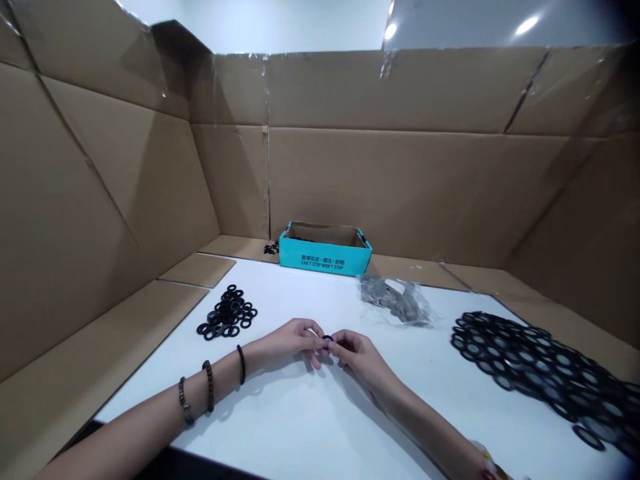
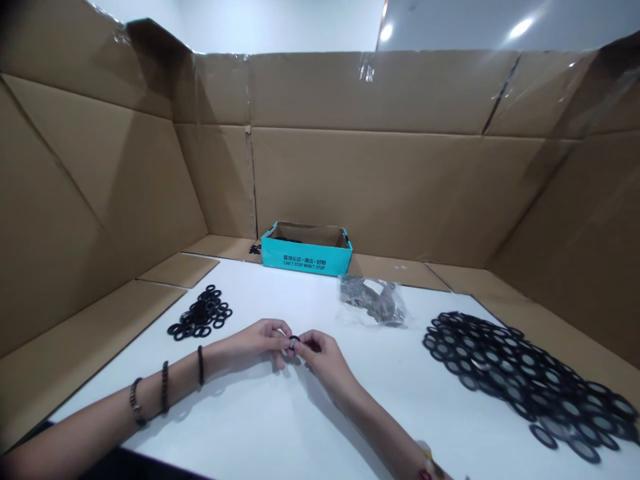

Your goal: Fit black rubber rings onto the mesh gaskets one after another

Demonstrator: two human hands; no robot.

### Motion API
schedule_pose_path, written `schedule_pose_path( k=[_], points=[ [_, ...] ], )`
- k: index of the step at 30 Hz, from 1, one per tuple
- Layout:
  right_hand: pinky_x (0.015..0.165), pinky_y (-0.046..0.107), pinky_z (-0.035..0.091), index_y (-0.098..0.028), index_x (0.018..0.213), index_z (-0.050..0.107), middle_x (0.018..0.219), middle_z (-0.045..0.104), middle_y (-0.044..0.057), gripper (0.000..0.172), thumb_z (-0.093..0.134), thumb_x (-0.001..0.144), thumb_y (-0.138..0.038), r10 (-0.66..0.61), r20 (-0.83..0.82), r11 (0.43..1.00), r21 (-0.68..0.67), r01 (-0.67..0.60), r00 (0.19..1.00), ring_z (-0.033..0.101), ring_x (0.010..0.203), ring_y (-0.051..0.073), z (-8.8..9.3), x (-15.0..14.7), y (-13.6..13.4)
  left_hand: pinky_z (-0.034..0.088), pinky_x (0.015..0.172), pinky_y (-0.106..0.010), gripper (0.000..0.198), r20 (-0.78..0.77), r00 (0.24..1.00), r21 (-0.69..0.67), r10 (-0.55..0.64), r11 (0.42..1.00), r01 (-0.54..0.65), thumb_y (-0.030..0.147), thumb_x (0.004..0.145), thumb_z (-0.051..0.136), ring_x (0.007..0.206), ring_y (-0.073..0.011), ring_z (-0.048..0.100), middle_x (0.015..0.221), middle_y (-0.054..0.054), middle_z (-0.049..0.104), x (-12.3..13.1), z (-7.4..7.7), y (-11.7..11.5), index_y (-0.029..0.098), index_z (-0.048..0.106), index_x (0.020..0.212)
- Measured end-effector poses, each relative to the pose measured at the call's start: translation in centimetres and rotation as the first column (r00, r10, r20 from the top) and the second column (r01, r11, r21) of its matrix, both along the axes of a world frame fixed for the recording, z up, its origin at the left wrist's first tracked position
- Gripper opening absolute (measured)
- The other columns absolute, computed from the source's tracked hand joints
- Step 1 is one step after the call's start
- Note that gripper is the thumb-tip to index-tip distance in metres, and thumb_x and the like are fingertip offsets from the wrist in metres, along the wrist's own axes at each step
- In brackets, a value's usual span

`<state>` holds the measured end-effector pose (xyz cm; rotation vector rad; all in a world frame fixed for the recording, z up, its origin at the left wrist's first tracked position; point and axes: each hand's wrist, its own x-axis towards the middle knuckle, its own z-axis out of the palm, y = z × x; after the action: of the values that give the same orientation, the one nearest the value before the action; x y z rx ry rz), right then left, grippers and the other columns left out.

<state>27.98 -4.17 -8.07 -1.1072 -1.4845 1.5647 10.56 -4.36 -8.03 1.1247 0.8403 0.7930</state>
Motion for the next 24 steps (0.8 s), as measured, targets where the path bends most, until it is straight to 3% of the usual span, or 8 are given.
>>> schedule_pose_path(
  k=[10,17,24],
  points=[
    [0.053,0.023,0.031,-0.013,0.070,0.057,0.067,0.061,0.003,0.039,0.068,0.060,-0.050,0.009,0.005,1.000,0.004,-0.009,1.000,0.045,0.057,0.010,-0.5,0.0,0.2,0.044,0.052,-0.025,0.032,0.001,1.000,-0.003,-0.003,1.000,0.003,0.034,0.064,0.073,0.051,-0.0128,0.061,0.071,-0.005,0.068,0.0,0.1,0.0,0.013,0.053,0.080],
    [0.050,0.022,0.029,-0.014,0.065,0.056,0.058,0.054,-0.001,0.038,0.069,0.058,-0.049,-0.038,-0.006,0.999,0.010,0.038,0.999,0.038,0.050,0.008,-1.1,-0.2,0.5,0.047,0.071,-0.032,0.029,-0.030,0.998,0.027,0.060,0.998,-0.059,0.034,0.066,0.072,0.066,-0.0180,0.066,0.065,-0.007,0.068,0.2,-0.3,0.0,0.013,0.054,0.076],
    [0.051,0.023,0.031,-0.013,0.066,0.060,0.058,0.052,0.000,0.038,0.070,0.057,-0.049,-0.043,-0.003,0.999,0.024,0.043,0.999,0.040,0.052,0.009,-0.9,-0.2,0.4,0.046,0.061,-0.028,0.030,-0.038,0.995,0.031,0.093,0.995,-0.092,0.031,0.060,0.075,0.055,-0.0151,0.064,0.062,-0.001,0.061,0.5,-0.2,-0.1,0.012,0.055,0.074]
  ],
)
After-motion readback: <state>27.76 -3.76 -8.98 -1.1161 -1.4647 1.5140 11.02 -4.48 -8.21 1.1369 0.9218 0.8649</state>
